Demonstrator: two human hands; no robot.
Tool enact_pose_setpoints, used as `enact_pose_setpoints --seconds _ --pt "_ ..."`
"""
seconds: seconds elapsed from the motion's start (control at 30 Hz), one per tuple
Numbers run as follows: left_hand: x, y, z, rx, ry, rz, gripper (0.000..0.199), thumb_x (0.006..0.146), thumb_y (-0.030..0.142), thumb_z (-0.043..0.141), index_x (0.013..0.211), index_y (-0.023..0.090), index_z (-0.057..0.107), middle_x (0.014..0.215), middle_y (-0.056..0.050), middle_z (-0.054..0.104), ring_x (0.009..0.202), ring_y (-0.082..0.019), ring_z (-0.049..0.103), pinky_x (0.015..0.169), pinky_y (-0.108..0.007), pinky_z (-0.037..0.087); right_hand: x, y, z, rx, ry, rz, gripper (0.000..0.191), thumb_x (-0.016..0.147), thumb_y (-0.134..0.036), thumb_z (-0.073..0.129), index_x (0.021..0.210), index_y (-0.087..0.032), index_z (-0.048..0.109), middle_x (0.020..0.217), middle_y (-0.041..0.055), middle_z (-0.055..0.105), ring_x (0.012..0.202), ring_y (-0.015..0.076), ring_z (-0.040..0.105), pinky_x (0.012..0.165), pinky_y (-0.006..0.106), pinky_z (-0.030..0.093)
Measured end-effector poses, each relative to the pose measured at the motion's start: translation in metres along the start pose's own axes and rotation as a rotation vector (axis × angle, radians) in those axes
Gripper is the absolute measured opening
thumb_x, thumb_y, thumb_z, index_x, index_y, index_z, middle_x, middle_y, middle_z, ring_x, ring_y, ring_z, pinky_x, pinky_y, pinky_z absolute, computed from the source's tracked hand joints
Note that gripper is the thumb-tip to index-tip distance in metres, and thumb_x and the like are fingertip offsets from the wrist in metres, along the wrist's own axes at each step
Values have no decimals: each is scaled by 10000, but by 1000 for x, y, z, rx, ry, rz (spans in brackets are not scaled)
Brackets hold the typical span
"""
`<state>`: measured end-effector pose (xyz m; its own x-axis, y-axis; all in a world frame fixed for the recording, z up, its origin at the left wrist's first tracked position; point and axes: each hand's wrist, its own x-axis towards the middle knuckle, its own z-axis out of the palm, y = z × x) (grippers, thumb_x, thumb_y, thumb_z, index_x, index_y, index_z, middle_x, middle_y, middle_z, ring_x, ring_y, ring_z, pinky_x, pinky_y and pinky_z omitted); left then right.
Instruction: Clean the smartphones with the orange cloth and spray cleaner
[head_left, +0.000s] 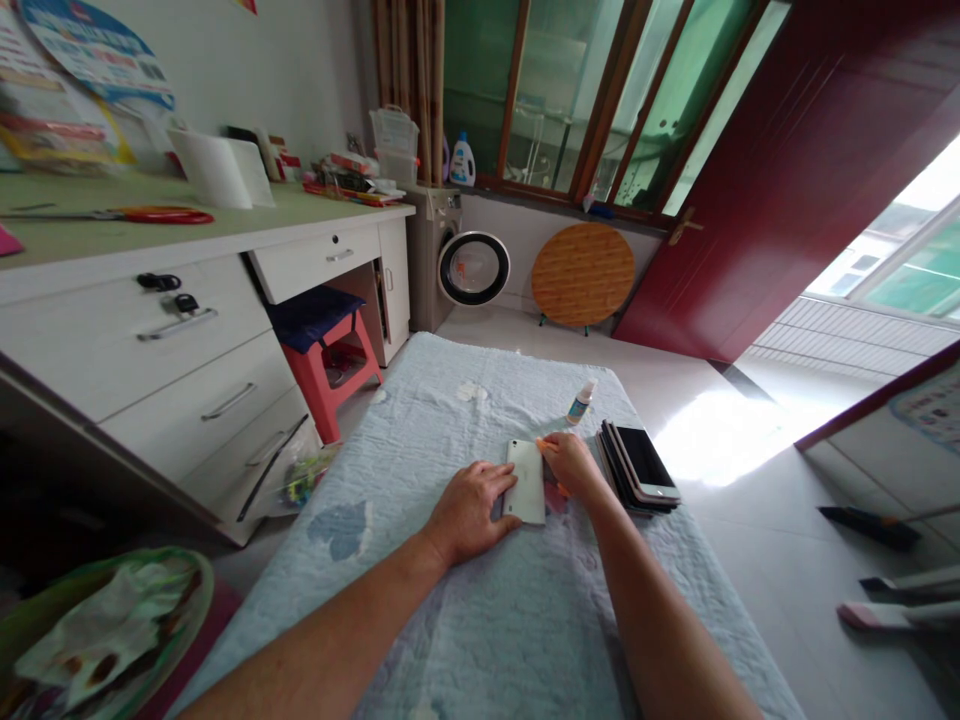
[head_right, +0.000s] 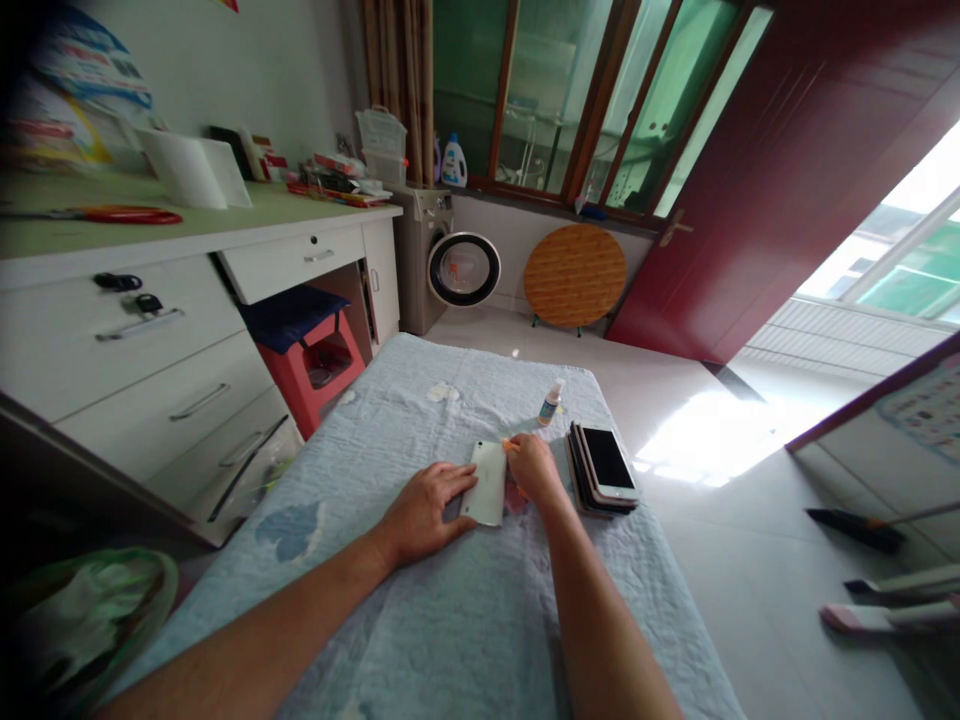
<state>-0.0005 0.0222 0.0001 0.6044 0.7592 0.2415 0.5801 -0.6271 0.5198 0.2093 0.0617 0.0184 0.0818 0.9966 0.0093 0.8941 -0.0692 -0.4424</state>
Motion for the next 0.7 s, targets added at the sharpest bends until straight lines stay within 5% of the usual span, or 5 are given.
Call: enact_pose_setpoints --seconds 0.27,0.7 --pt "0 -3 3 16 -7 1 562 739 428 703 1244 209 590 1367 -66 545 1205 -276 491 1028 -421 391 -25 -3 -3 10 -4 -4 278 835 -265 486 799 -145 734 699 69 683 658 140 575 606 216 348" --pt "-1 -3 6 25 13 2 544 734 390 708 1234 203 604 1355 -57 558 1193 -261 495 1033 -405 394 -63 -8 -21 85 -217 -5 247 769 -249 514 715 -130 723 586 26 623 528 101 468 494 209 274"
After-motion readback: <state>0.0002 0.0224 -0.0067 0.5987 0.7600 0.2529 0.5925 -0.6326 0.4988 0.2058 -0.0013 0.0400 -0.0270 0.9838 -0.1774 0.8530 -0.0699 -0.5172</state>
